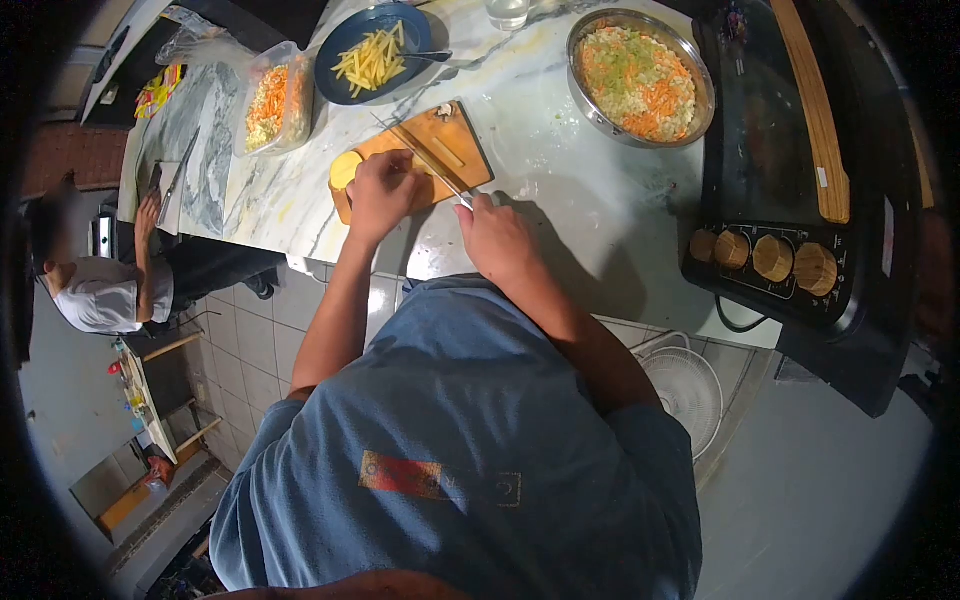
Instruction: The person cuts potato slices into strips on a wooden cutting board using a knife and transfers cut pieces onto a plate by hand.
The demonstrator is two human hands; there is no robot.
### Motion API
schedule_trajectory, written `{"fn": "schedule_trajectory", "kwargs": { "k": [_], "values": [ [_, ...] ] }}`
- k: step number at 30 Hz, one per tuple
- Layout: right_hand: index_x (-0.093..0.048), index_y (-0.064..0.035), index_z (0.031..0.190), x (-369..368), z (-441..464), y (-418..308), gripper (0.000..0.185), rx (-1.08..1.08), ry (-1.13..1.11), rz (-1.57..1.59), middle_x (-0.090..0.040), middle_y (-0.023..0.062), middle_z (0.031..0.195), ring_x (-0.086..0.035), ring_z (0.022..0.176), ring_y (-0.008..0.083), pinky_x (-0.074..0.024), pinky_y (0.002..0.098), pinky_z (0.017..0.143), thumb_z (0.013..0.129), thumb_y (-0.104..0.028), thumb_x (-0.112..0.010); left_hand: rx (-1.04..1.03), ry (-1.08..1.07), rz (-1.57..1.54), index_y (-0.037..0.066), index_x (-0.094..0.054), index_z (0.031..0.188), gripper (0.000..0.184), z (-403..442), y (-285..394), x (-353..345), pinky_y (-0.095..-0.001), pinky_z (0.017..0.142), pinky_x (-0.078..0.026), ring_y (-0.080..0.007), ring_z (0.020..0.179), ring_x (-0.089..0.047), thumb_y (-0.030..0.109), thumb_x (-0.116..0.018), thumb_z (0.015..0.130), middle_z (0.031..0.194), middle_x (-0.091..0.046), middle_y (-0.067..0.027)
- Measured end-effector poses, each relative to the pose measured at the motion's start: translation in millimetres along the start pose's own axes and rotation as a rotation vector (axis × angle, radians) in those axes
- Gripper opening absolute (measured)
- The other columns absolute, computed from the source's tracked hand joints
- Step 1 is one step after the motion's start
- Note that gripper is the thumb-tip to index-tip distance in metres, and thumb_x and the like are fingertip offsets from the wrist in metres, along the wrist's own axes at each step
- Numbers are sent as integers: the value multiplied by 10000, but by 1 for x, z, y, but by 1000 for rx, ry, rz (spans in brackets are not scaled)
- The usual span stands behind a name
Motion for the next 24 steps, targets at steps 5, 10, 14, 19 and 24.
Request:
{"fn": "schedule_trajectory", "kwargs": {
  "k": [5, 10, 14, 19, 24],
  "values": [
    [-591, 10, 979, -4, 2, 2, 406, -14, -19, -8, -663, 277, 827, -649, 822, 467, -501, 553, 751, 1001, -374, -462, 307, -42, -494, 0, -679, 1010, 321, 16, -35, -10, -266, 693, -514, -137, 707, -664, 299, -695, 894, 819, -713, -71],
    [-594, 17, 981, -5, 2, 3, 419, -50, -33, -1, -664, 285, 852, -643, 847, 476, -493, 553, 775, 1003, -378, -456, 407, -134, -473, -6, -678, 967, 392, 19, -33, -16, -283, 674, -508, -144, 689, -652, 383, -674, 920, 776, -702, -72],
    [-595, 13, 972, -5, 2, 2, 406, -28, -27, -16, -665, 274, 836, -650, 830, 465, -504, 547, 758, 1001, -370, -464, 376, -108, -411, 8, -677, 927, 387, 21, -35, -19, -298, 649, -503, -154, 658, -641, 394, -682, 908, 753, -695, -76],
    [-595, 9, 960, -5, 3, 1, 398, -10, 0, -23, -666, 265, 824, -656, 814, 456, -512, 543, 742, 1001, -366, -468, 358, -111, -400, 18, -676, 914, 375, 22, -37, -20, -298, 645, -500, -157, 653, -643, 392, -686, 903, 741, -695, -76],
    [-600, 8, 978, -6, 3, 0, 409, -10, -24, -42, -670, 267, 847, -657, 833, 460, -513, 541, 764, 1004, -373, -456, 348, -105, -421, 12, -672, 903, 378, 24, -40, -23, -302, 636, -500, -151, 641, -635, 389, -692, 901, 731, -688, -73]
  ]
}}
Point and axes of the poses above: each hand's wrist, its own z-axis towards the middle knuckle, its own x-axis out of the back of the hand, y = z × x, the point moved 9 cm from there along z, towards the middle knuckle
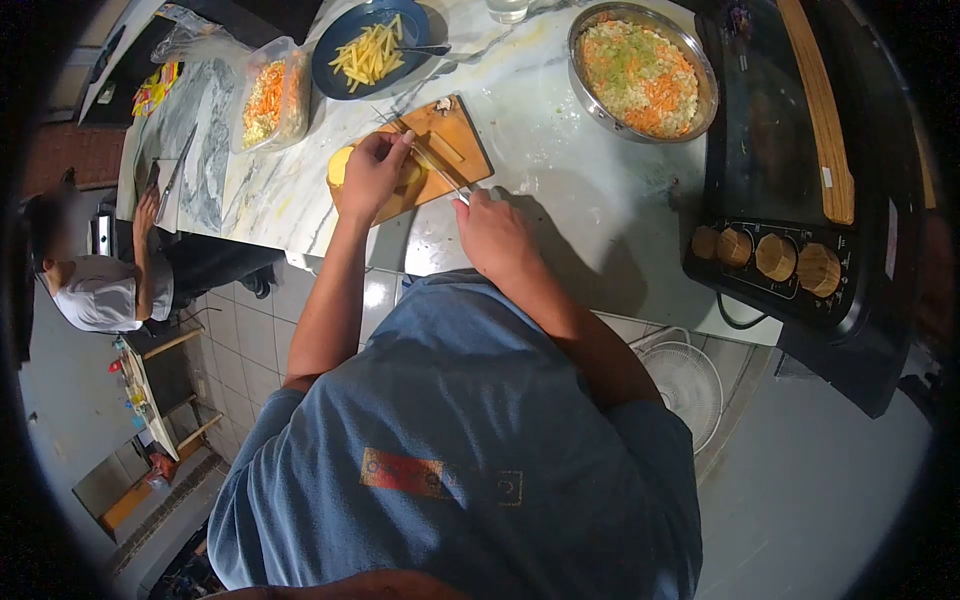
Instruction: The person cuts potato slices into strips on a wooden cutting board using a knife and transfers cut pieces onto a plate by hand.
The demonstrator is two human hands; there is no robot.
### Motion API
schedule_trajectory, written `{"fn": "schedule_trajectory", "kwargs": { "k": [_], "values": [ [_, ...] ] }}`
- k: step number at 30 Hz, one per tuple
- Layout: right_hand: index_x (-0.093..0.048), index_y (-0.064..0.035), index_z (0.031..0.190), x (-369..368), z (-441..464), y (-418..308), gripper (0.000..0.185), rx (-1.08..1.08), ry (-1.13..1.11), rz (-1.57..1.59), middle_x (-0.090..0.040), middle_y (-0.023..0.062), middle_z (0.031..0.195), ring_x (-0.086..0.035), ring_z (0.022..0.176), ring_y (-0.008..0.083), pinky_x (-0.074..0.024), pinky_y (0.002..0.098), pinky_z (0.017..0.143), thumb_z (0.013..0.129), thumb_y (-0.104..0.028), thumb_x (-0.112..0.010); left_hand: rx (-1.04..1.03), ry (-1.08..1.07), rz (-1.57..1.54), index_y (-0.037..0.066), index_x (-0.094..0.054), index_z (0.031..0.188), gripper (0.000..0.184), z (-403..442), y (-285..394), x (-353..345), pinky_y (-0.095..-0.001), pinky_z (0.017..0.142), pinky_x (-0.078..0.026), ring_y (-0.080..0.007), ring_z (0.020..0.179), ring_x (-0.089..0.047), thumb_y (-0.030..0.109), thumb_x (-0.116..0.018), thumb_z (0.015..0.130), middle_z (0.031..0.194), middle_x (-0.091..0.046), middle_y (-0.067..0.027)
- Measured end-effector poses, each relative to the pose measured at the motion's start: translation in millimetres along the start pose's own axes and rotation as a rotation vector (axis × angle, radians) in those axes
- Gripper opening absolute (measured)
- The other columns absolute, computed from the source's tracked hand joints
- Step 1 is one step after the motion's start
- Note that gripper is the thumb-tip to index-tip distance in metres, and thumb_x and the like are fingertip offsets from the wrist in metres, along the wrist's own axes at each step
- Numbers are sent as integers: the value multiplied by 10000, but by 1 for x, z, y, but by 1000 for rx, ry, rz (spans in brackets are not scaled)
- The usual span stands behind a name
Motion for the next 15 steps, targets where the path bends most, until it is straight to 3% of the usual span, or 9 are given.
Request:
{"fn": "schedule_trajectory", "kwargs": {
  "k": [15],
  "values": [
    [-588, 17, 989, 1, 0, -1, 420, -41, -38, 7, -672, 265, 860, -660, 849, 457, -512, 543, 769, 1009, -376, -444, 87, -46, -37, 1, -664, 836, 393, 1, 1, -1, -274, 585, -473, -118, 598, -590, 388, -714, 884, 699, -665, -53]
  ]
}}
Point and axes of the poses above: each hand's wrist, its own z-axis towards the middle knuckle, its own x-axis out of the back of the hand, y = z × x, the point moved 9 cm from there along z, towards the middle knuckle
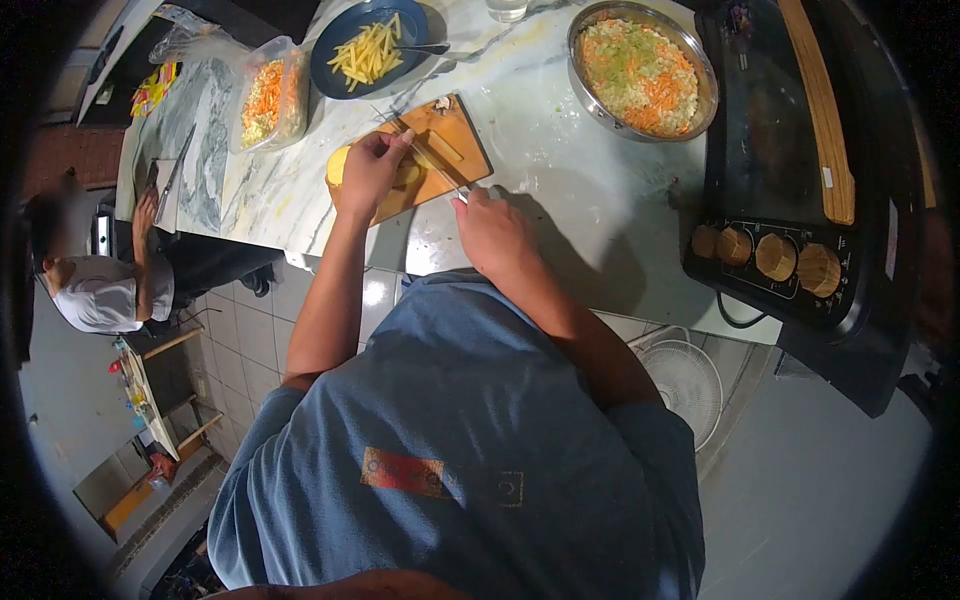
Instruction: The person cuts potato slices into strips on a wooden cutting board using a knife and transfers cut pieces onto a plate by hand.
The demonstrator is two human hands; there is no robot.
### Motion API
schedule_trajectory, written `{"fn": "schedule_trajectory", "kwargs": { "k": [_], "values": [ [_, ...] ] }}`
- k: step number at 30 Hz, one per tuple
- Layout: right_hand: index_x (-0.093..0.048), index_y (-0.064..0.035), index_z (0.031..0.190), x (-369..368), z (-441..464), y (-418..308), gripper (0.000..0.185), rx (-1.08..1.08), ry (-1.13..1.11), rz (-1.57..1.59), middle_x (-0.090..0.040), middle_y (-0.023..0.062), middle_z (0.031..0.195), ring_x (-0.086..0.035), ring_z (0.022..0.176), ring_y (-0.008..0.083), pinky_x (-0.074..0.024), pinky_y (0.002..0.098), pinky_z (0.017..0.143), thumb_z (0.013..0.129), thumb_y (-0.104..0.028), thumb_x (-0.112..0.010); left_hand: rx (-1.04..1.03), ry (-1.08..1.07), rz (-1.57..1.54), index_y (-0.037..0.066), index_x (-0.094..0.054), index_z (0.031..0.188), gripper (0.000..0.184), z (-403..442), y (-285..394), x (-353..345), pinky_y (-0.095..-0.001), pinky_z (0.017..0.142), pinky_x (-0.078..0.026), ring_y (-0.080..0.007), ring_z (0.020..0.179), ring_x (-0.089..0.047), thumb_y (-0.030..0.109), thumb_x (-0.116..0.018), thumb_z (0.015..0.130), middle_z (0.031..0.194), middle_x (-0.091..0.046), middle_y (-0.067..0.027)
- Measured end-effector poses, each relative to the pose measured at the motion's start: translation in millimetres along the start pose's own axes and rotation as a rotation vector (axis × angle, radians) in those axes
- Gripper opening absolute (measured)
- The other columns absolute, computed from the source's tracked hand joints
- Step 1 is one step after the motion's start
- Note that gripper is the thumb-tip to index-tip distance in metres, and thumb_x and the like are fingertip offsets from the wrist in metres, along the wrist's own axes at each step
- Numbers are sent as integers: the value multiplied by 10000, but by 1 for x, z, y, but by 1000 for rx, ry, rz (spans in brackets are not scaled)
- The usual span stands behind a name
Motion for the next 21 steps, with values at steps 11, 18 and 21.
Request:
{"fn": "schedule_trajectory", "kwargs": {
  "k": [11, 18, 21],
  "values": [
    [-587, 9, 990, -1, 2, 0, 402, 17, 2, 3, -673, 263, 858, -660, 844, 452, -513, 543, 759, 1009, -370, -455, 36, -30, -57, -4, -655, 805, 377, 2, -1, -2, -265, 598, -449, -104, 607, -549, 359, -721, 881, 702, -648, -42],
    [-586, 9, 972, -9, 4, 5, 394, 16, 44, -30, -671, 258, 822, -670, 818, 441, -522, 539, 740, 1002, -368, -478, 19, -9, 72, -8, -655, 812, 385, 2, 2, 0, -304, 613, -472, -155, 613, -601, 366, -710, 882, 694, -660, -74],
    [-587, 8, 951, -10, 6, 6, 388, 20, 56, -18, -669, 253, 793, -674, 799, 434, -525, 538, 720, 997, -366, -492, -3, -15, 104, -5, -651, 810, 393, 0, 7, 0, -326, 619, -483, -194, 614, -623, 377, -703, 885, 691, -666, -96]
  ]
}}
Point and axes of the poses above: each hand's wrist, its own z-axis towards the middle knuckle, its own x-axis out of the back of the hand, y = z × x, the point moved 9 cm from there along z, towards the middle knuckle
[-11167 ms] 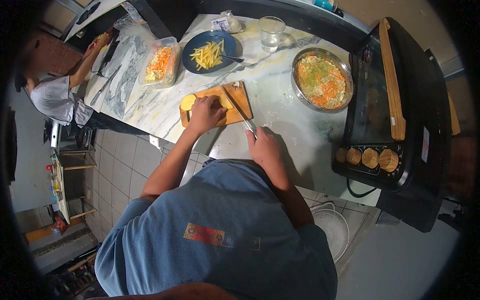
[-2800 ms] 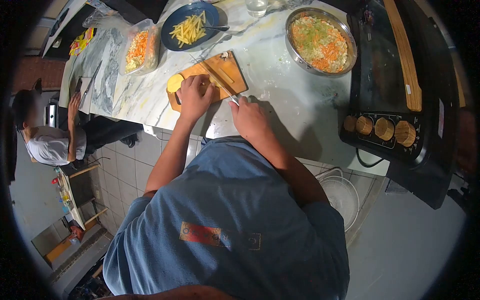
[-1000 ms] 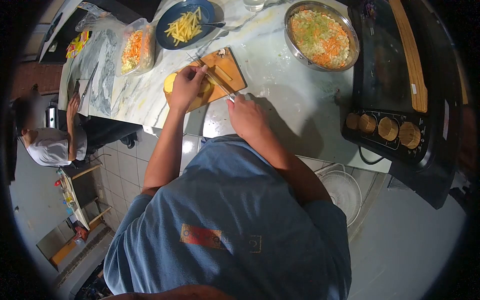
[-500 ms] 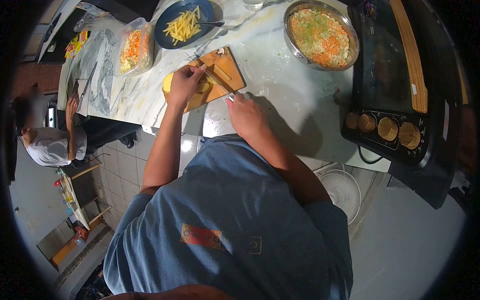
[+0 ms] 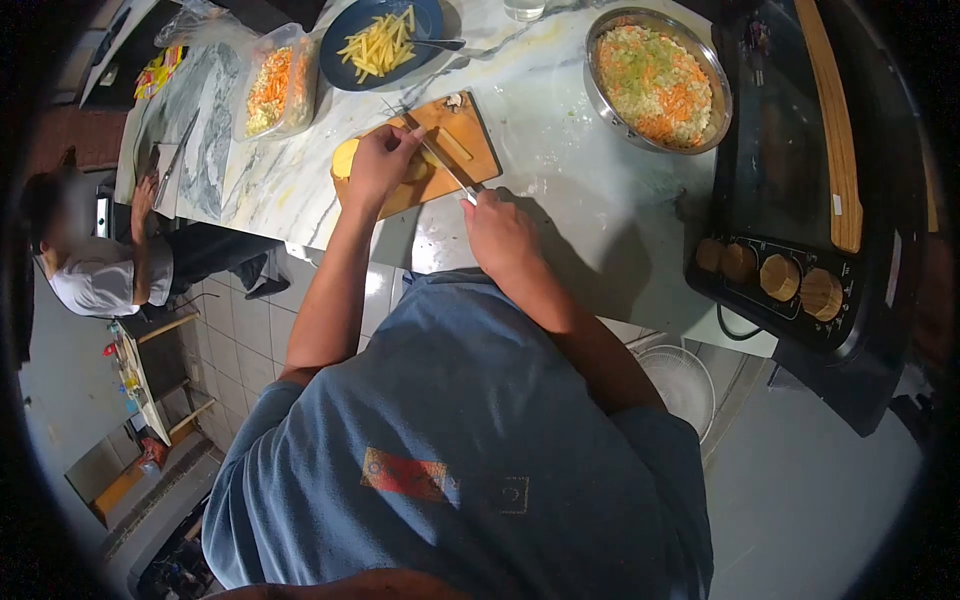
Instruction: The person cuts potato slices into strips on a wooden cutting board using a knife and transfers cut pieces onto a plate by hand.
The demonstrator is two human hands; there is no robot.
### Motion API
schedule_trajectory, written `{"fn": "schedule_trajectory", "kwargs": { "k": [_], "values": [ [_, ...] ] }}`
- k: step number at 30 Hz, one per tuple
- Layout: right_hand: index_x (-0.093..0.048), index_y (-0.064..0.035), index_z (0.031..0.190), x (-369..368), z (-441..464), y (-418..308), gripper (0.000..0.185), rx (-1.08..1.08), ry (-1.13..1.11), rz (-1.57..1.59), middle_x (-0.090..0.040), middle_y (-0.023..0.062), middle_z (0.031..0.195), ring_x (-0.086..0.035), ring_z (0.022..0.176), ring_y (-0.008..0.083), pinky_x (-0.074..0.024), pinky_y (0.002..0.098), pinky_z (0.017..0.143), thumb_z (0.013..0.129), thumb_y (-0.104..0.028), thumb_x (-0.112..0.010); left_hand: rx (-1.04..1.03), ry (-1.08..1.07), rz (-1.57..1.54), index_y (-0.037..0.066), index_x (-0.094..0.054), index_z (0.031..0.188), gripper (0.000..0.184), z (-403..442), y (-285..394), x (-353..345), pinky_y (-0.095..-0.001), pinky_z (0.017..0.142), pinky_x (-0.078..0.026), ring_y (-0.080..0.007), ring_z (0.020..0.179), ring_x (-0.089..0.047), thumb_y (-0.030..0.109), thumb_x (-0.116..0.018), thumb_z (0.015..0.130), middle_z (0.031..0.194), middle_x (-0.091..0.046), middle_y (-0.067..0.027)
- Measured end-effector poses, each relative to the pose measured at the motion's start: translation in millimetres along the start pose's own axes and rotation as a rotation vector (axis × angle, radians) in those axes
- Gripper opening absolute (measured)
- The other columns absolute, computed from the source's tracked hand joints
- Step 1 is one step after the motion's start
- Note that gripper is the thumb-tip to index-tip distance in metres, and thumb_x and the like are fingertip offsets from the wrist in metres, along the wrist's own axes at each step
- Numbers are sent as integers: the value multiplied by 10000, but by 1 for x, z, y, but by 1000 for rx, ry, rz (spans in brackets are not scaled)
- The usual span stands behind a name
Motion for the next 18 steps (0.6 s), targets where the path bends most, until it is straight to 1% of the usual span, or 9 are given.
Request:
{"fn": "schedule_trajectory", "kwargs": {
  "k": [4, 6, 7, 9, 10, 12, 13, 15, 18],
  "values": [
    [-588, 7, 939, 3, 0, -1, 384, 1, 15, -10, -669, 250, 784, -673, 782, 439, -526, 539, 709, 993, -363, -500, -16, 11, 22, -3, -649, 806, 402, 1, -1, 2, -336, 625, -488, -215, 615, -629, 387, -702, 884, 693, -666, -106],
    [-590, 5, 986, 1, -1, 1, 390, -29, -27, 5, -666, 278, 856, -649, 845, 465, -498, 560, 758, 1003, -365, -467, -20, -2, 40, -3, -652, 829, 396, -3, 0, 2, -343, 632, -488, -229, 635, -643, 385, -680, 900, 709, -670, -116],
    [-590, 5, 986, 3, -2, 1, 390, -27, -21, 5, -666, 278, 856, -649, 845, 465, -498, 560, 758, 1003, -365, -467, -26, 1, 40, -3, -652, 829, 396, -6, 0, 1, -343, 632, -488, -229, 635, -643, 385, -680, 900, 709, -670, -116],
    [-591, -3, 986, 4, -2, 0, 390, -26, -18, 22, -667, 277, 857, -649, 839, 467, -499, 562, 756, 999, -373, -467, -69, 65, -122, 3, -655, 854, 310, -11, -5, 4, -363, 647, -501, -262, 651, -652, 310, -683, 888, 721, -678, -123],
    [-591, -3, 986, 3, -3, 1, 390, -28, -16, 27, -667, 277, 857, -649, 839, 467, -499, 562, 756, 999, -373, -467, -72, 63, -118, 3, -655, 854, 310, -13, -10, 1, -363, 647, -501, -262, 651, -652, 310, -683, 888, 721, -678, -123],
    [-591, -10, 983, 4, -3, 2, 391, -9, 16, 9, -665, 277, 844, -647, 835, 475, -498, 566, 755, 994, -381, -470, -425, 136, 110, 19, -661, 868, 209, -26, 13, -1, -396, 691, -506, -300, 721, -646, 225, -691, 851, 765, -677, -132],
    [-591, -10, 983, 5, -4, 3, 391, -7, 17, 9, -665, 277, 844, -647, 835, 475, -498, 566, 755, 994, -381, -470, -502, 215, 232, 42, -669, 875, 159, -33, 18, -1, -426, 752, -492, -328, 809, -617, 183, -704, 812, 823, -660, -132],
    [-595, -10, 969, 10, -5, 5, 387, -28, 54, -9, -671, 258, 818, -662, 811, 454, -517, 542, 733, 991, -382, -487, -482, 218, 229, 50, -672, 884, 159, -33, 15, -3, -431, 767, -480, -327, 839, -606, 190, -704, 815, 845, -651, -130],
    [-598, -14, 986, 12, -6, 7, 386, -48, 36, -2, -671, 260, 826, -657, 820, 461, -510, 549, 741, 991, -382, -484, -450, 220, 237, 63, -675, 901, 160, -34, 15, -4, -435, 781, -464, -324, 873, -594, 199, -702, 821, 872, -641, -127]
  ]
}}
Point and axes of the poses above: each hand's wrist, its own z-axis towards the middle knuckle, its own x-axis out of the back of the hand, y = z × x, the point moved 9 cm from there along z, towards the middle knuckle
